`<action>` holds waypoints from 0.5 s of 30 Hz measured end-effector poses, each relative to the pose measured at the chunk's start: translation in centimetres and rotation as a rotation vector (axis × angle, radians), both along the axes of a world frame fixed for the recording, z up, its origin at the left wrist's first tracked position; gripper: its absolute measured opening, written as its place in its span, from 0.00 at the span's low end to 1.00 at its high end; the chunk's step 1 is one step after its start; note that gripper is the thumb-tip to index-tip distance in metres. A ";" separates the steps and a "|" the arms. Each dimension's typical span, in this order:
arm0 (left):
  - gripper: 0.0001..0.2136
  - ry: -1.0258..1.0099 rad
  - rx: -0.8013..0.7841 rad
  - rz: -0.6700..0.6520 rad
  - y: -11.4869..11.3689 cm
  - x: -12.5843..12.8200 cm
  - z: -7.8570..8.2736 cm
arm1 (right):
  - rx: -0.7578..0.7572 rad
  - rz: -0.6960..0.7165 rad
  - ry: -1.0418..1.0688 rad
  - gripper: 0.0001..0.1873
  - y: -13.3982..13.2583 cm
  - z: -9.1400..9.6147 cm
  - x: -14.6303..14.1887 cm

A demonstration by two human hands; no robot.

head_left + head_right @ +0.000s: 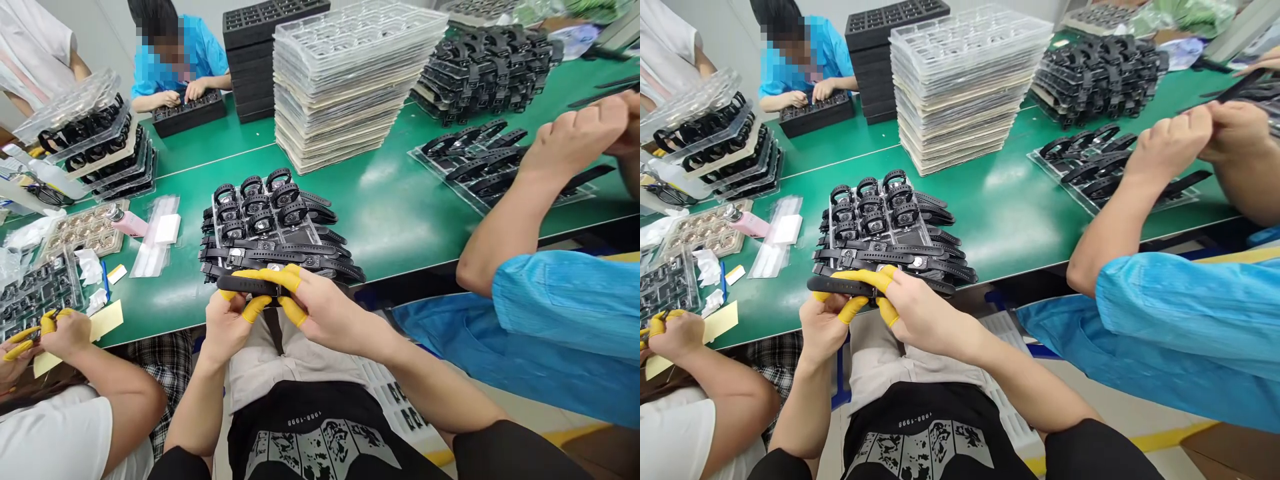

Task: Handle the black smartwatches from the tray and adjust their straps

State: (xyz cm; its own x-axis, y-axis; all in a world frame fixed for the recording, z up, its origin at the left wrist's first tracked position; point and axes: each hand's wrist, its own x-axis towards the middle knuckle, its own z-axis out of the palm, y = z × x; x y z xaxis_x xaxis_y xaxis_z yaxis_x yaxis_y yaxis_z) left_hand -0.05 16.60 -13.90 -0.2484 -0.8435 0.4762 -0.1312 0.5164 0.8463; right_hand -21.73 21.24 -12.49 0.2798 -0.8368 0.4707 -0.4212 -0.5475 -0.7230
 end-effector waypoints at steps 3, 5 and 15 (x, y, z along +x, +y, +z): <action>0.13 -0.011 0.072 -0.130 0.0 -0.5 0.3 | 0.308 0.163 -0.274 0.10 0.1 1.4 -0.7; 0.12 -0.008 0.075 -0.213 0.1 -0.9 0.4 | 0.456 0.190 -0.452 0.15 0.0 1.7 -1.3; 0.11 0.012 -0.023 -0.362 -0.9 -2.0 1.5 | 0.639 0.050 -0.515 0.23 -0.2 2.1 -2.8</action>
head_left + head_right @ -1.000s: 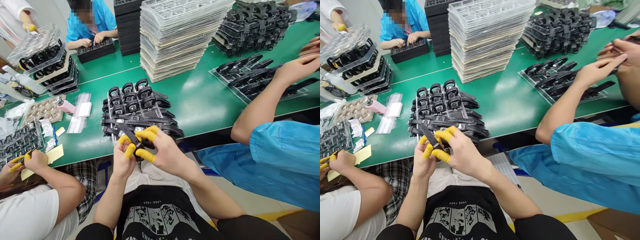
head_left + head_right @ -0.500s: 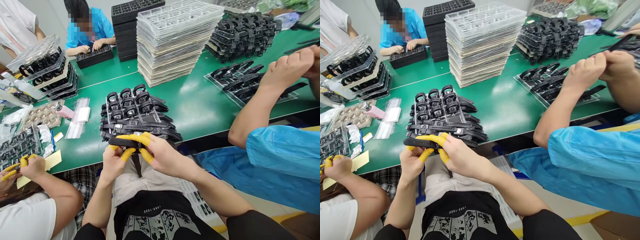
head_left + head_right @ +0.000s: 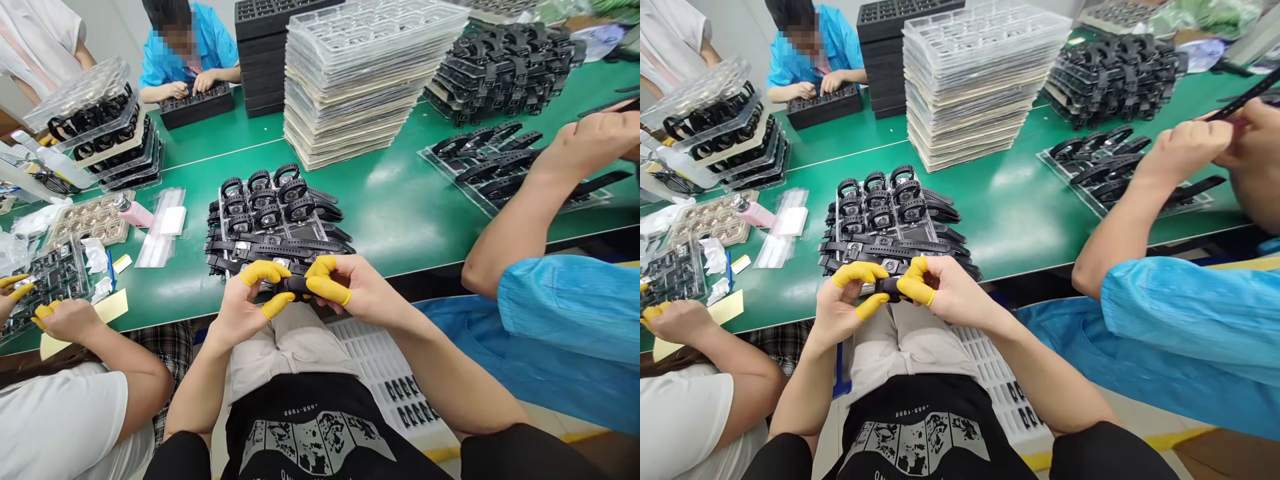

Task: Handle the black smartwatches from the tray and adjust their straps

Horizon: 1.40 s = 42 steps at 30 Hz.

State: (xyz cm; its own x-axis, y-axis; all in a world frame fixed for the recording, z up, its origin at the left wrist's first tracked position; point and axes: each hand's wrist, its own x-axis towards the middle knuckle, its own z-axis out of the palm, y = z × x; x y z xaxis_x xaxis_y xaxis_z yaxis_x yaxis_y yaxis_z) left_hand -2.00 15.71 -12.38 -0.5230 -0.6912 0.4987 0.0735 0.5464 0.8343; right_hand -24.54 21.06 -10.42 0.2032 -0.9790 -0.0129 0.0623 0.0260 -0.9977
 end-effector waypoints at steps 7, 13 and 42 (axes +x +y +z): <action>0.16 -0.061 0.010 -0.018 -0.6 0.3 -0.7 | 0.060 0.078 0.095 0.15 0.1 -0.2 -0.3; 0.17 0.171 0.119 -0.058 -0.6 0.0 -1.2 | 0.142 0.094 -0.127 0.26 -0.3 -0.8 0.0; 0.17 -0.970 -0.317 0.578 -7.7 0.3 -0.6 | -0.108 -0.344 0.489 0.20 -10.3 -4.2 -4.7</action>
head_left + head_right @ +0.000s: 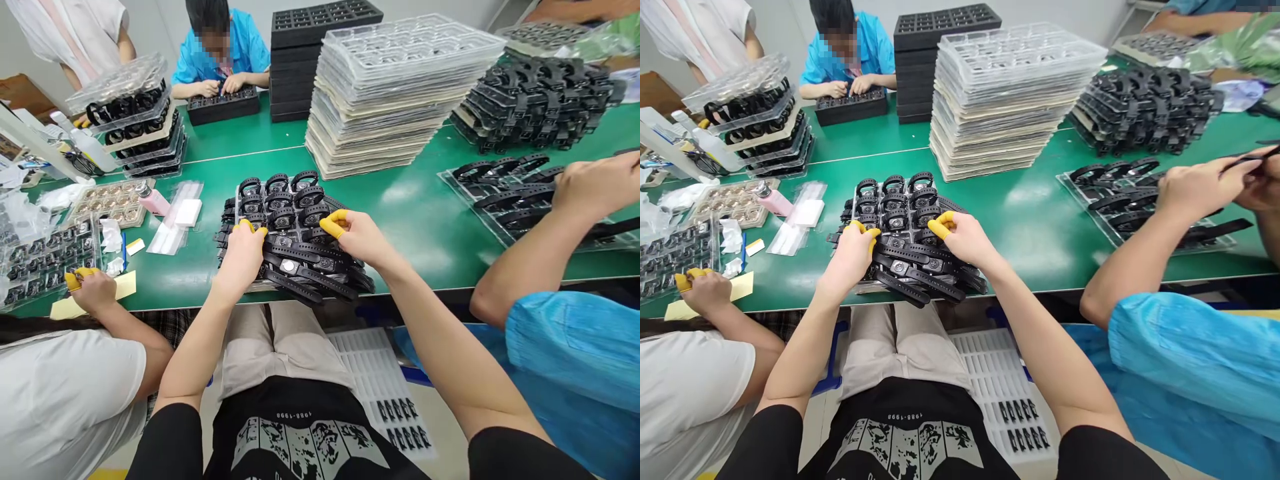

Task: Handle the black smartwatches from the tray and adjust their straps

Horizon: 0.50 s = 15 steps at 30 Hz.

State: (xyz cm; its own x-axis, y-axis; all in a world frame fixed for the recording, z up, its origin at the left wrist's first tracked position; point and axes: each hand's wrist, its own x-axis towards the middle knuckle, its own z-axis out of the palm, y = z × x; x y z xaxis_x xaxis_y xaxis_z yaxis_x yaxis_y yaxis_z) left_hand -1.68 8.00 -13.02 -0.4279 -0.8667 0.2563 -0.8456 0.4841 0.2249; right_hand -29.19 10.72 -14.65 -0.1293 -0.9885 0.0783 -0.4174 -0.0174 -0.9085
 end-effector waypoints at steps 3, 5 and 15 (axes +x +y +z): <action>0.15 0.003 0.010 -0.012 0.2 -0.3 0.6 | -0.283 -0.229 0.277 0.14 2.2 -0.9 0.7; 0.14 -0.008 0.007 -0.011 0.4 -0.5 1.1 | -0.468 -0.266 0.443 0.13 4.1 -1.5 1.7; 0.08 0.265 -0.102 0.038 2.2 0.9 1.9 | -0.552 -0.204 0.810 0.14 7.6 -1.4 3.3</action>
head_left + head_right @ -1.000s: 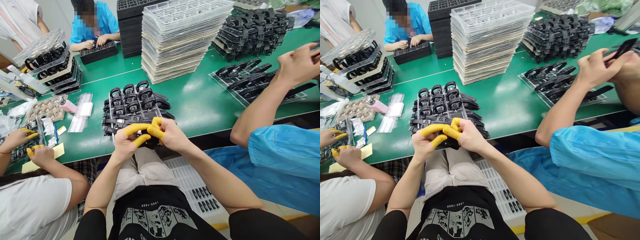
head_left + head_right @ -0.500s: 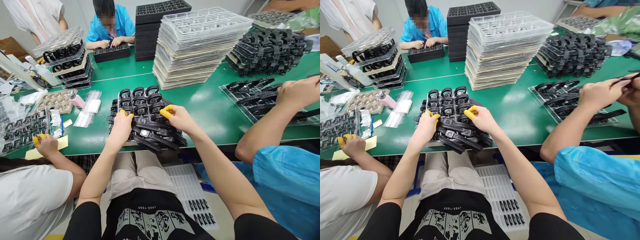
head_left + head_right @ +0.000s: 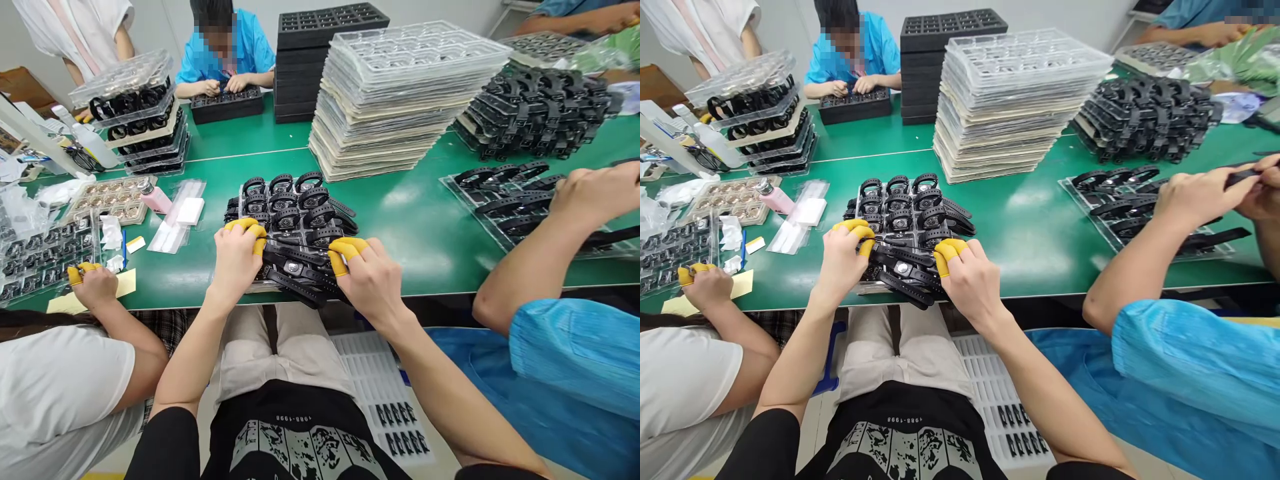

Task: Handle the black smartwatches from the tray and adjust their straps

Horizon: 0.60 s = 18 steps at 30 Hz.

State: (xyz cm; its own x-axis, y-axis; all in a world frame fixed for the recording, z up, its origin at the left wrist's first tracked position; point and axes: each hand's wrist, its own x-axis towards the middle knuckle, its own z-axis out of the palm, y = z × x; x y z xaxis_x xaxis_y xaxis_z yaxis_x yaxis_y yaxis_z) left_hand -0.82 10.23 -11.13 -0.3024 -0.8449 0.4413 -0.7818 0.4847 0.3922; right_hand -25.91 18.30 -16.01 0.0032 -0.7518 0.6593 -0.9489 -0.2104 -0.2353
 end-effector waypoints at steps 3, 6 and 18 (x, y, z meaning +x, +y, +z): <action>0.09 0.609 -0.058 -0.013 1.0 1.5 -1.2 | -0.038 0.068 -0.087 0.09 2.3 2.0 0.5; 0.23 1.175 0.001 0.035 2.4 2.4 -2.7 | 0.090 0.427 -0.236 0.12 5.4 3.3 2.2; 0.21 1.310 0.663 -0.314 8.2 0.9 -3.1 | 0.712 0.832 -1.038 0.18 4.6 3.5 7.7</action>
